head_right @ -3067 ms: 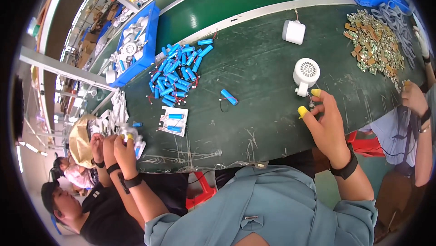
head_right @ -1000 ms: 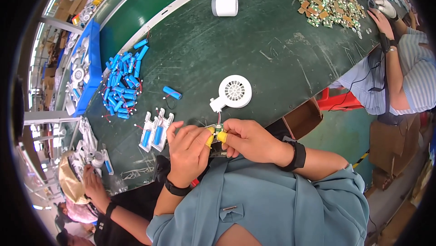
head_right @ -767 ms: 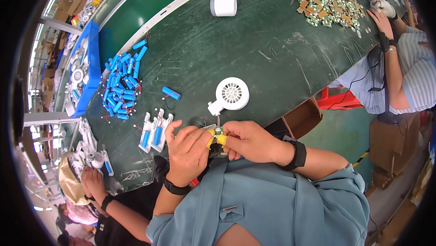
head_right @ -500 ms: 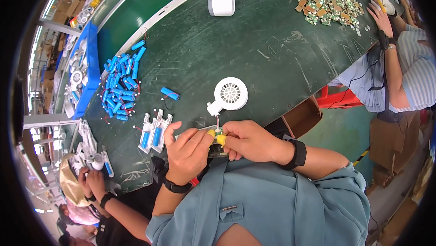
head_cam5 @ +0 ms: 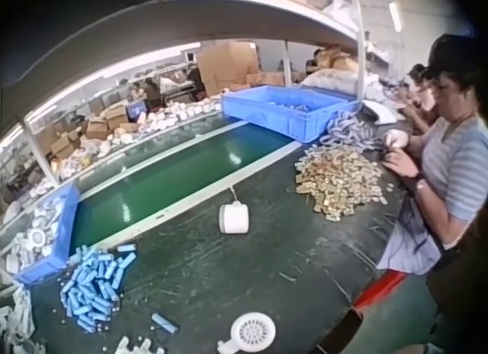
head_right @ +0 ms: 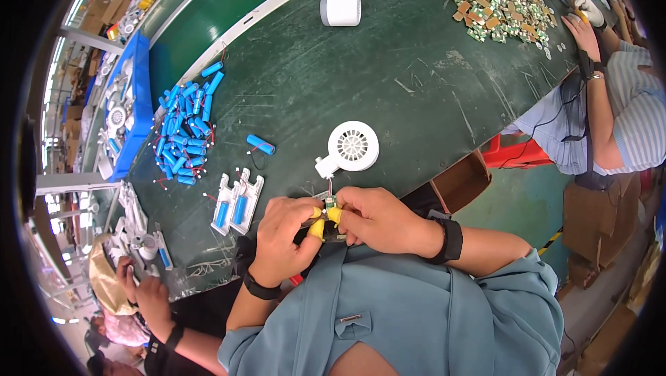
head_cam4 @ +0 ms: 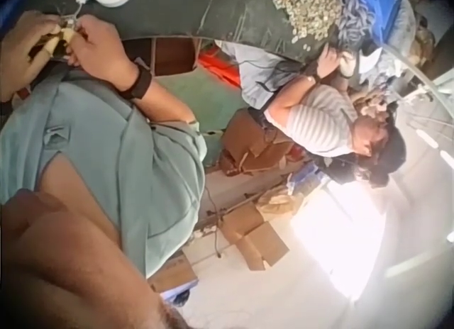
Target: Assembling small electronic components into plastic housings on a production line.
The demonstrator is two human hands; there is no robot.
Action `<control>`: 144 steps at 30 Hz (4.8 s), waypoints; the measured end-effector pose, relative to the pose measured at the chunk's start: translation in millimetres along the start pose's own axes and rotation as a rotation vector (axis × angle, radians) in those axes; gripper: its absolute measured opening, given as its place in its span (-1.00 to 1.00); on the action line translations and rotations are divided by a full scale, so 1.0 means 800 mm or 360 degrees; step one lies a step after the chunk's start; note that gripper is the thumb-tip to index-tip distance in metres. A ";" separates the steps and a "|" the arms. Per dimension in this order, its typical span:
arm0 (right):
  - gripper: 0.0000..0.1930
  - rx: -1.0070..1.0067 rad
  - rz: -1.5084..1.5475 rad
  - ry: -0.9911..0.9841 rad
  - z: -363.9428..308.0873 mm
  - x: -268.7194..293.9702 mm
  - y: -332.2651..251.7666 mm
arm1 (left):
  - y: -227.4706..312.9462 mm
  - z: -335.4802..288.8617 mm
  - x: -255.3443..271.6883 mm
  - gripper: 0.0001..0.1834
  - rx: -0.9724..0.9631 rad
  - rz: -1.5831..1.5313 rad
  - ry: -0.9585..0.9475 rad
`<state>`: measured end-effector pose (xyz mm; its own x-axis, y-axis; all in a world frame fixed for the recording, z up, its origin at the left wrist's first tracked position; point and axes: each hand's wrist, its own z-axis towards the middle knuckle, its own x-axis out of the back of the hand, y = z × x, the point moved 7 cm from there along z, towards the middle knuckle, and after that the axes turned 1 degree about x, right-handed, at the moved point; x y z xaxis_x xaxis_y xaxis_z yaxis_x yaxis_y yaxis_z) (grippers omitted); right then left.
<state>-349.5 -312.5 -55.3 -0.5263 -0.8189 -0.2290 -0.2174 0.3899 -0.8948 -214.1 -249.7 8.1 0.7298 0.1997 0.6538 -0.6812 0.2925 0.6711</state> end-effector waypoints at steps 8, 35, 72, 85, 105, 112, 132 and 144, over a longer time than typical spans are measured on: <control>-0.91 -0.0036 -0.0059 -0.0036 -0.002 0.002 0.001 | -0.005 0.003 -0.003 -0.70 0.0037 0.0017 -0.0050; -0.90 0.0427 -0.0609 0.0217 -0.009 -0.006 -0.020 | -0.023 0.010 -0.013 -0.77 0.0242 -0.0104 -0.0202; -0.75 -0.0061 0.0099 -0.0173 -0.007 -0.005 -0.002 | -0.020 0.002 -0.002 -0.73 0.0155 -0.0107 -0.0329; -0.74 -0.0325 0.0561 -0.0288 0.000 -0.012 0.020 | -0.011 0.007 -0.006 -0.75 0.0138 -0.0025 -0.0410; -0.76 -0.0373 0.0488 -0.0213 0.003 -0.011 0.019 | -0.009 0.008 -0.012 -0.75 0.0097 -0.0024 -0.0371; -0.74 -0.0349 0.0492 -0.0267 -0.001 -0.011 0.022 | -0.012 0.008 -0.010 -0.76 0.0117 -0.0030 -0.0373; -0.74 0.0106 -0.0356 -0.0168 -0.011 0.002 -0.017 | 0.007 0.020 -0.002 -0.74 0.0917 -0.1718 -0.0250; -0.72 0.0253 -0.0471 -0.0172 -0.010 -0.008 -0.018 | -0.005 -0.030 0.069 -0.68 0.1080 -0.1744 0.0474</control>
<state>-349.7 -309.3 -37.6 -0.3676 -0.9298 0.0177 -0.2122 0.0654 -0.9750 -169.8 -217.1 32.8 0.8426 0.3832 -0.3784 0.4359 -0.0725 0.8971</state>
